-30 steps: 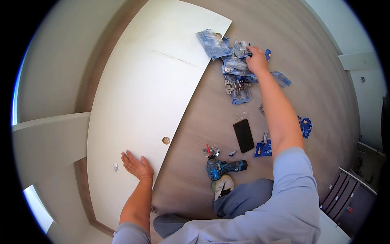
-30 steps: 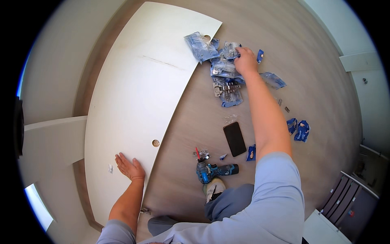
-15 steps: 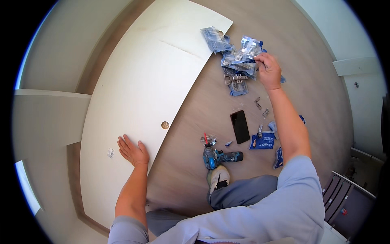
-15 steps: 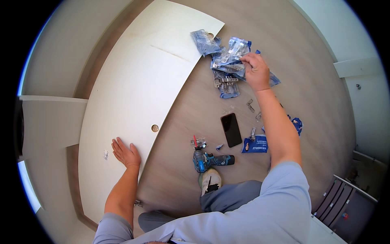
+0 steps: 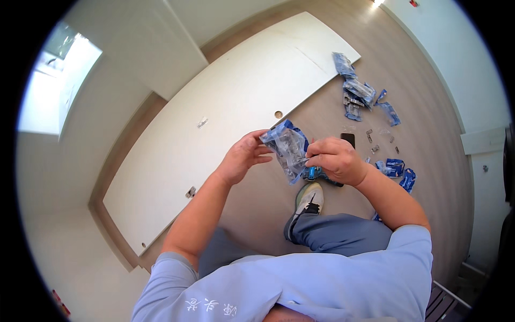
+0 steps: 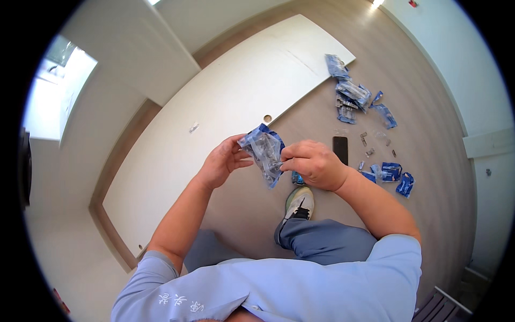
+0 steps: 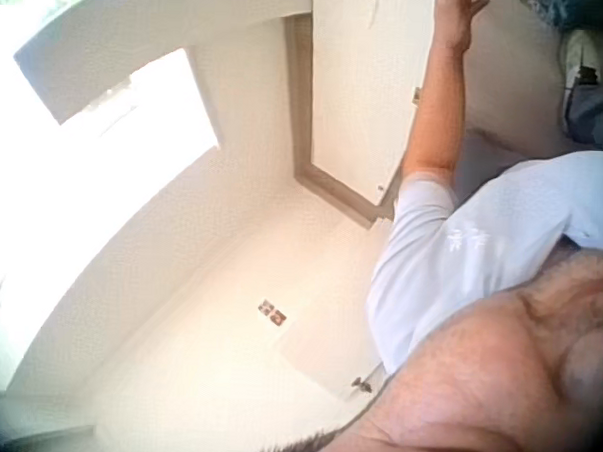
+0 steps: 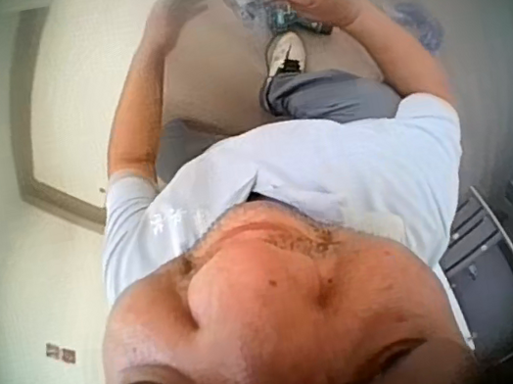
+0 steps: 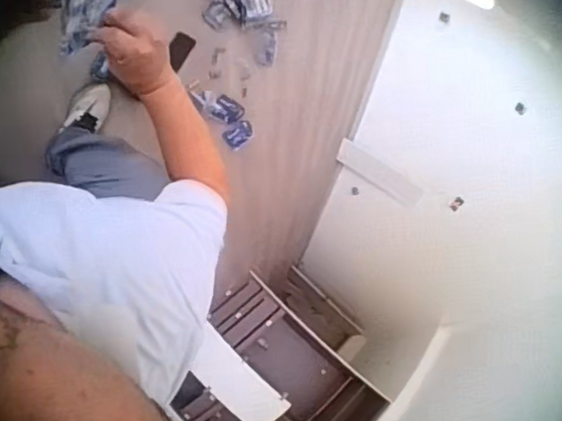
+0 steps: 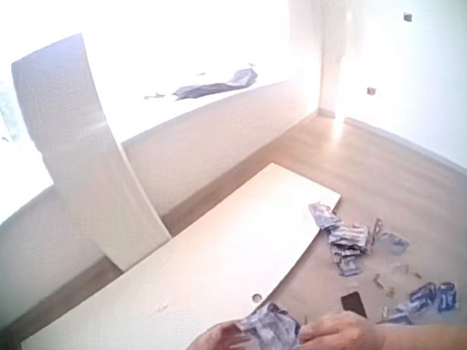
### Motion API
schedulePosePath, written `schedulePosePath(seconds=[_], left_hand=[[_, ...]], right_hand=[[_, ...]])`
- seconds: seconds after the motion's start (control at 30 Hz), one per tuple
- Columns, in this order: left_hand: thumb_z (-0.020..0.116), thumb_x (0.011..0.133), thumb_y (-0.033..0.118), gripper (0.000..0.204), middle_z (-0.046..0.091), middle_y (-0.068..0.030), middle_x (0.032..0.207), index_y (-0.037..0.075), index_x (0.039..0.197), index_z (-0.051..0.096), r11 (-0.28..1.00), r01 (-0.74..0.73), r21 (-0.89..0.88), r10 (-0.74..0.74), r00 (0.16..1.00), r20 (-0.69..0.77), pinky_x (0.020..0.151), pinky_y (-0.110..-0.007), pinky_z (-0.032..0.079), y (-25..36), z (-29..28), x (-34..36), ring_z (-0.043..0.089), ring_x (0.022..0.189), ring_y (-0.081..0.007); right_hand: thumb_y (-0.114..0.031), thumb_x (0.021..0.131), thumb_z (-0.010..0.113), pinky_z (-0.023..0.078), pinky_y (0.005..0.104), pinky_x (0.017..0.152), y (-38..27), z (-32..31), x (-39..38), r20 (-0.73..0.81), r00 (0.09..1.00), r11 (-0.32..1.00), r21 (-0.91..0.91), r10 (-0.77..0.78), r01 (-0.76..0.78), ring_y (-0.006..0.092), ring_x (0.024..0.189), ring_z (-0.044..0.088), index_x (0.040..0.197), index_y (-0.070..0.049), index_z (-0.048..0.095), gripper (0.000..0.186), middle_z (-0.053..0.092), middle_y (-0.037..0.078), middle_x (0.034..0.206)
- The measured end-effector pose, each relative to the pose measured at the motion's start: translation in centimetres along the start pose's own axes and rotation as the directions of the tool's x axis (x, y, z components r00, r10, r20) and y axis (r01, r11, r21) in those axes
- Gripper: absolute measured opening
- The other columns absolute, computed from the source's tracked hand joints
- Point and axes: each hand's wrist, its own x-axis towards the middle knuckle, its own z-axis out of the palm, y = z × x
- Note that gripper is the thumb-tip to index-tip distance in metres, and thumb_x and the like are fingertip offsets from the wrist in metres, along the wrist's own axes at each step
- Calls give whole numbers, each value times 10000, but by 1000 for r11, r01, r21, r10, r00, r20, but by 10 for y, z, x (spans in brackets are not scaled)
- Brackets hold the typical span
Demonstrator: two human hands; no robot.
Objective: The person unscrews and removes hinges from a cabinet door using a power drill and then attaches new hinges to the door while it lies on the floor.
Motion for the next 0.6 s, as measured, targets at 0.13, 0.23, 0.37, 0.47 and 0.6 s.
schedulePosePath(seconds=[0.13,0.23,0.37,0.47,0.6], left_hand=[[638,1063,242,281,730,-57,1073,0,1199,680,974,-66,215,122,959,-257,858,-346,625,13,10,-82,707,975,-157],[711,1017,197,207,736,-39,960,-5,1059,722,944,-165,284,271,880,-391,805,-313,629,24,23,-145,703,890,-125],[714,1016,197,205,726,-31,928,-8,1033,717,905,-276,325,408,781,-473,805,-300,626,37,63,-201,699,858,-111],[669,1047,221,215,704,-39,983,7,1053,669,901,-399,168,430,772,-469,812,-297,627,27,95,-227,691,906,-107],[587,1089,266,219,662,-22,1081,49,1081,615,935,-286,211,346,869,-354,880,-355,634,-19,93,-266,667,981,-123]], right_hand=[[-12,792,751,560,396,874,-43,17,41,281,958,995,96,-58,32,274,1002,692,933,-88,717,163,724,53,1058],[-215,854,810,533,418,963,-87,13,87,354,927,964,180,122,-195,293,1164,644,1080,-61,691,299,697,110,1206],[-421,926,772,536,386,919,-144,27,134,419,875,920,185,243,-345,255,1107,673,1230,-67,685,475,717,161,1165],[-461,921,741,557,427,796,-190,30,151,628,692,873,42,355,-485,368,896,701,1177,-8,697,522,727,226,971],[-332,955,688,548,444,835,-218,42,118,609,768,958,48,198,-284,351,946,700,1041,-53,729,295,739,166,1014]])
